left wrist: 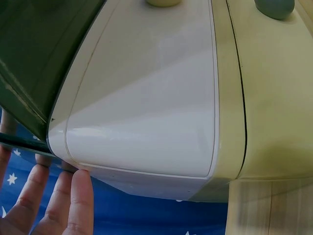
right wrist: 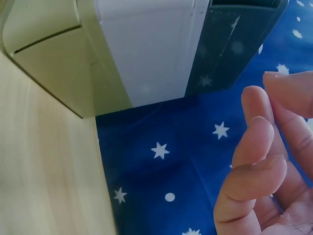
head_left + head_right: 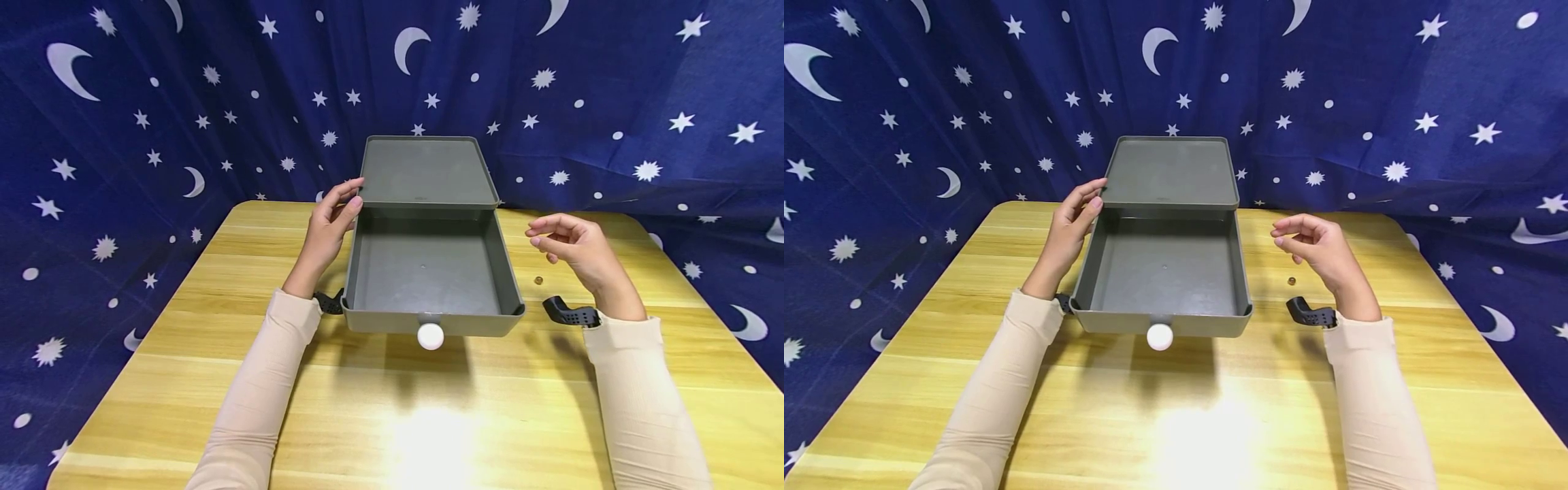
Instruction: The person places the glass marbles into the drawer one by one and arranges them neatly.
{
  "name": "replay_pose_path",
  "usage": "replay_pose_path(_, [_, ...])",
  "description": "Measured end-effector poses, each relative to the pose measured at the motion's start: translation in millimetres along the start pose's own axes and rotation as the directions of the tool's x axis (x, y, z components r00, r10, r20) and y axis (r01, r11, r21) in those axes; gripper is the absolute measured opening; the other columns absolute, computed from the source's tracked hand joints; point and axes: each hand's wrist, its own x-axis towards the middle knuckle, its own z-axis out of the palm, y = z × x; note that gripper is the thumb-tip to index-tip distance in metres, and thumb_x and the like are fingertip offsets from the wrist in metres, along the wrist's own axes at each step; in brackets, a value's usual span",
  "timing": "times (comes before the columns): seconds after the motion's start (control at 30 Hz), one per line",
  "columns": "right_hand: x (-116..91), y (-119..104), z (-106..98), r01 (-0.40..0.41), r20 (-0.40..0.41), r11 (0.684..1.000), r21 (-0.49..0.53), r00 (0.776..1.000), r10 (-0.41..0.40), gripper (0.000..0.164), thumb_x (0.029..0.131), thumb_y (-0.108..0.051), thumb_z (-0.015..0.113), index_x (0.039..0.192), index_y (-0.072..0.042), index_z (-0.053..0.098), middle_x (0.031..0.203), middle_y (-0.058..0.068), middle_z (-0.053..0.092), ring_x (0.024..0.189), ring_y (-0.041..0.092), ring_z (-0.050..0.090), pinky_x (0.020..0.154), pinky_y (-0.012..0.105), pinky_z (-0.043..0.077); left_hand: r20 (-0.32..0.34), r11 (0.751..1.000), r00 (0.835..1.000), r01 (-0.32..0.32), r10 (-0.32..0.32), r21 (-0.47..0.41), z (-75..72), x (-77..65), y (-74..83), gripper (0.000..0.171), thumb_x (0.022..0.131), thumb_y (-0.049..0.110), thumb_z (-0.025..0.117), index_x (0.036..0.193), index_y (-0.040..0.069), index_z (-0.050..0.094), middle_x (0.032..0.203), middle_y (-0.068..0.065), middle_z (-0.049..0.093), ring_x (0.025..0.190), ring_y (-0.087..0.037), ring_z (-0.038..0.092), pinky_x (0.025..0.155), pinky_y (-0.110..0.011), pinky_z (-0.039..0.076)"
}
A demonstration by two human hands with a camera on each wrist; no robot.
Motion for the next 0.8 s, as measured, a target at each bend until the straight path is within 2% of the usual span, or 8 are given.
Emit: replay_pose_path(0.8, [-1.2, 27.3, -24.7, -0.186, -0.038, 0.982, 0.002, 0.982, 0.186, 0.021, 0.089, 0.011, 0.066, 0.104, -0.003, 0.072, 0.096, -0.001, 0.076, 0.075, 0.008, 0.062, 0.055, 0.017, 0.044, -0.002, 1.000, 1.000, 0.002, -0.002, 0.005, 0.4, -0.9, 1.4, 0.041, 0.103, 0.012, 0.052, 0.142, 0.001, 0.051, 0.140, -0.020, 0.050, 0.109, -0.018, 0.055, 0.084, -0.029, 0.049])
